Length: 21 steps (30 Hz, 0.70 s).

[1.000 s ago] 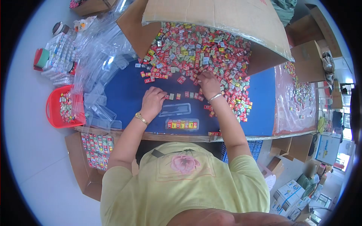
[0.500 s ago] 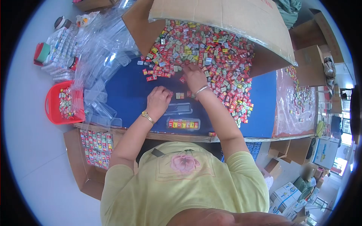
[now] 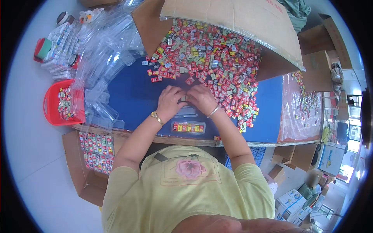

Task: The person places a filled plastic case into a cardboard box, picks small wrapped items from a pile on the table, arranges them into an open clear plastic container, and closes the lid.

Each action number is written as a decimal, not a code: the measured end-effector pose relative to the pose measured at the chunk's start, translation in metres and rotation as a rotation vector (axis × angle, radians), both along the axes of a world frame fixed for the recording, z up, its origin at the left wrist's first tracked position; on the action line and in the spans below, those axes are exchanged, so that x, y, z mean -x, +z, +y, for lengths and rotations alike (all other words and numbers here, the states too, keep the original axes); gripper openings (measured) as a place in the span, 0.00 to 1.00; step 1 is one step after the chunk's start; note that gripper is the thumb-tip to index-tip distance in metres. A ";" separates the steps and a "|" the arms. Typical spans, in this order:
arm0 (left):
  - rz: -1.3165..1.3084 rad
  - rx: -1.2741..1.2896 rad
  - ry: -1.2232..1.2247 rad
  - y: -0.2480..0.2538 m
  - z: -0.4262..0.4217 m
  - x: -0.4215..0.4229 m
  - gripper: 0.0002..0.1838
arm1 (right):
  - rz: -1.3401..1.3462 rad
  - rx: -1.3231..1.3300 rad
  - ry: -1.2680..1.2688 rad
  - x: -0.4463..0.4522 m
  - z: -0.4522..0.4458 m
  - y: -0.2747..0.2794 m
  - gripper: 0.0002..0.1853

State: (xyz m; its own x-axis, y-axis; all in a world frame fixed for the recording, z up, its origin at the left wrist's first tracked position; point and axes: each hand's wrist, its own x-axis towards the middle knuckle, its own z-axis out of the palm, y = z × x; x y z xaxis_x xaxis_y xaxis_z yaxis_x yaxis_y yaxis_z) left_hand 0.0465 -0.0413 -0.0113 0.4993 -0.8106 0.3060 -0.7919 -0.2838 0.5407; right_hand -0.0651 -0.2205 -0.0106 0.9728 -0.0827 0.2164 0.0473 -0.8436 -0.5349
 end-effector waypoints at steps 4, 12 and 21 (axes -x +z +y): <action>0.014 -0.055 -0.047 -0.009 -0.003 0.001 0.23 | -0.022 0.068 -0.032 0.002 0.002 0.000 0.17; 0.043 -0.063 0.005 0.005 0.014 -0.005 0.25 | -0.033 0.053 -0.152 0.014 -0.009 0.013 0.20; 0.112 -0.191 -0.093 0.014 0.023 -0.022 0.26 | 0.119 0.216 -0.111 0.030 -0.011 0.024 0.23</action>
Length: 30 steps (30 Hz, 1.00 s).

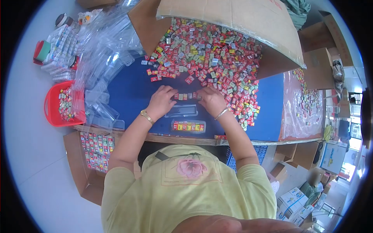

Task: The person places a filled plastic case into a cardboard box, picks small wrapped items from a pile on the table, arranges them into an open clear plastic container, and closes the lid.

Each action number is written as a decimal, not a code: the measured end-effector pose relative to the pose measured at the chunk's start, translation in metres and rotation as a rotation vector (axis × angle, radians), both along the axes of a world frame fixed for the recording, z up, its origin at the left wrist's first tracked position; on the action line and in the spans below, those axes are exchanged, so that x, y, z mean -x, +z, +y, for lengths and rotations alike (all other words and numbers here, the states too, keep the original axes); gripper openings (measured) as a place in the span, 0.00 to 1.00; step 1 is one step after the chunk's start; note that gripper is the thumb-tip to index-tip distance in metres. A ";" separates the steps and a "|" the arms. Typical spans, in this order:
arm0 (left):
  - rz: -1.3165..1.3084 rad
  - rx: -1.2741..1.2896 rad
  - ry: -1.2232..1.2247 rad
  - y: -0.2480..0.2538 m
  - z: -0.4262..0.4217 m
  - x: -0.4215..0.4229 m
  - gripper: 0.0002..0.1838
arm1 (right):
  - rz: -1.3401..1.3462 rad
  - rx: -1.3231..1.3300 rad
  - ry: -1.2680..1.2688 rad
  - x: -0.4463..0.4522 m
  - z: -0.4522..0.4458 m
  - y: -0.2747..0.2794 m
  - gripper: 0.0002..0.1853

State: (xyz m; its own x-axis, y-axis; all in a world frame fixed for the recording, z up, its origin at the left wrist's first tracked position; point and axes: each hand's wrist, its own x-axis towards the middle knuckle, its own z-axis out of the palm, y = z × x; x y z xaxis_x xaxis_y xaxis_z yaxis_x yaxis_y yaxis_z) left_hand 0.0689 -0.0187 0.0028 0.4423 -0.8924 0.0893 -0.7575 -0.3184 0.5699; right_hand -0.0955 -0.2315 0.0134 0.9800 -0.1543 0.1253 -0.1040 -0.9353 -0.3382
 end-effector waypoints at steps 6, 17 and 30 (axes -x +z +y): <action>-0.035 -0.005 0.010 -0.006 -0.013 0.009 0.26 | 0.003 0.091 -0.010 0.001 0.000 -0.018 0.23; -0.122 0.080 -0.054 -0.017 -0.023 0.010 0.20 | -0.067 -0.067 0.100 -0.006 -0.008 -0.023 0.25; -0.052 0.093 -0.008 0.012 0.022 0.031 0.16 | -0.037 -0.195 0.195 0.003 0.029 -0.006 0.20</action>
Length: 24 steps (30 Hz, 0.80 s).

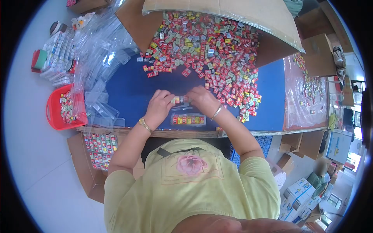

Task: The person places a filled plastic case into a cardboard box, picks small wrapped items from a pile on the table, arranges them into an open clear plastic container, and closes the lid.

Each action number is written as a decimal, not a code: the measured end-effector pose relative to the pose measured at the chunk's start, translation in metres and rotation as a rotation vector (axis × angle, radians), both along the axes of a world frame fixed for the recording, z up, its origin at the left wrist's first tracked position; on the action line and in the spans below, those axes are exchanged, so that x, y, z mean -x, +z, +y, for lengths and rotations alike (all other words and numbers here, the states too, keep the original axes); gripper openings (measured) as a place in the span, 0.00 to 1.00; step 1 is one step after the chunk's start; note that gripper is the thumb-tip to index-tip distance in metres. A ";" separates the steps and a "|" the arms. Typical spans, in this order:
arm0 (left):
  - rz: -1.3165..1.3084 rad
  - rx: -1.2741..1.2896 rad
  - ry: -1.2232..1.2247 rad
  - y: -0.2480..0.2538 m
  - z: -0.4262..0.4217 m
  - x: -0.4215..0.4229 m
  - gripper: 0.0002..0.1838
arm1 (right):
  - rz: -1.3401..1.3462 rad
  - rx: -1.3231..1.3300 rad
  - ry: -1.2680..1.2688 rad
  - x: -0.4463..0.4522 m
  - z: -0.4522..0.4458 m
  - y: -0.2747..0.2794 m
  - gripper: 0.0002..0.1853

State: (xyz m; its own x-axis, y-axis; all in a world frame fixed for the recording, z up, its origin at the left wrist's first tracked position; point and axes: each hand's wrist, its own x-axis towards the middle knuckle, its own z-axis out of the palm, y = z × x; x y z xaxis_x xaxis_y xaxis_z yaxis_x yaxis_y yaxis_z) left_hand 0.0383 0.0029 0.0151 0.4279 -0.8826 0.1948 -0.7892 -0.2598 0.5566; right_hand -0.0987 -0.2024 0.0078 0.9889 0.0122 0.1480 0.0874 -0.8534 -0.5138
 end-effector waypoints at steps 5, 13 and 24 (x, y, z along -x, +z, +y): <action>0.092 -0.006 0.076 -0.019 0.020 0.013 0.14 | 0.045 -0.017 -0.045 0.014 0.015 -0.010 0.20; -0.029 0.113 0.086 -0.029 0.026 0.007 0.09 | -0.109 -0.006 -0.096 0.020 0.010 -0.016 0.09; -0.093 0.055 -0.153 -0.017 0.022 -0.003 0.08 | 0.007 0.030 0.049 -0.004 0.026 -0.014 0.11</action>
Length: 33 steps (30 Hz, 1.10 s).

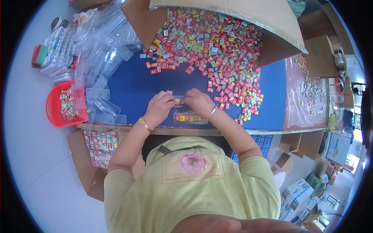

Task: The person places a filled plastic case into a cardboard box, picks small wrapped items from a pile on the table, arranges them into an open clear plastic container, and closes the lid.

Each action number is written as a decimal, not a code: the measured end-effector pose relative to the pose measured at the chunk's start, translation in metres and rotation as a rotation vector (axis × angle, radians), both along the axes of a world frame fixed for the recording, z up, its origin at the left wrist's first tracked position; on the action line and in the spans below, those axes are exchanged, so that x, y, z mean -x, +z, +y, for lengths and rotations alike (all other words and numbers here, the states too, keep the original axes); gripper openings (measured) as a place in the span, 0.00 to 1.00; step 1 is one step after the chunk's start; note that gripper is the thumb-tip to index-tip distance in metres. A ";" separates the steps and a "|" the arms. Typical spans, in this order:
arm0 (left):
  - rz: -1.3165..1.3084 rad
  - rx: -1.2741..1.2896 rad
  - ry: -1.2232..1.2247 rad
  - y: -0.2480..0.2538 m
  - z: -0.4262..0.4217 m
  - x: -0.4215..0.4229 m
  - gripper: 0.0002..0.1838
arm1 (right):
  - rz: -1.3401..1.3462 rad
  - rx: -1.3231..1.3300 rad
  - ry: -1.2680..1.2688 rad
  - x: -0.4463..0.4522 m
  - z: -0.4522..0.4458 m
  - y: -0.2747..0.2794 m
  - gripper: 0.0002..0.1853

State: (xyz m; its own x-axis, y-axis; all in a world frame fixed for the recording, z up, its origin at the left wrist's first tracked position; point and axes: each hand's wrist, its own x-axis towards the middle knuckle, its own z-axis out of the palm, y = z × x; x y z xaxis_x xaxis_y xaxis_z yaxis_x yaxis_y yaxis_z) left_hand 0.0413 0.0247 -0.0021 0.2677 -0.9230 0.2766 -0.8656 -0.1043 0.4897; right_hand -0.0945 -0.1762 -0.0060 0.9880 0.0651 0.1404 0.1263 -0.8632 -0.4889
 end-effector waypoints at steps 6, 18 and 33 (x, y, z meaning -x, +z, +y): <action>0.055 -0.033 0.196 0.002 0.018 -0.003 0.22 | 0.002 0.018 -0.075 0.015 -0.018 0.019 0.19; 0.338 -0.190 0.206 0.031 0.020 0.014 0.29 | 0.015 -0.074 -0.067 0.040 -0.013 0.043 0.26; -0.198 -0.101 0.686 0.017 0.062 -0.046 0.18 | 0.091 -0.147 -0.158 0.024 -0.019 0.023 0.21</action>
State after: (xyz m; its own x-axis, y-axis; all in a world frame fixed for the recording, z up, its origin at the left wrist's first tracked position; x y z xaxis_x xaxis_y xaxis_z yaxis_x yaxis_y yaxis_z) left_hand 0.0870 0.0864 0.0149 0.7500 -0.5884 0.3020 -0.6603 -0.6929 0.2898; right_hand -0.1189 -0.1951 0.0167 0.9933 -0.1055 0.0470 -0.0546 -0.7876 -0.6138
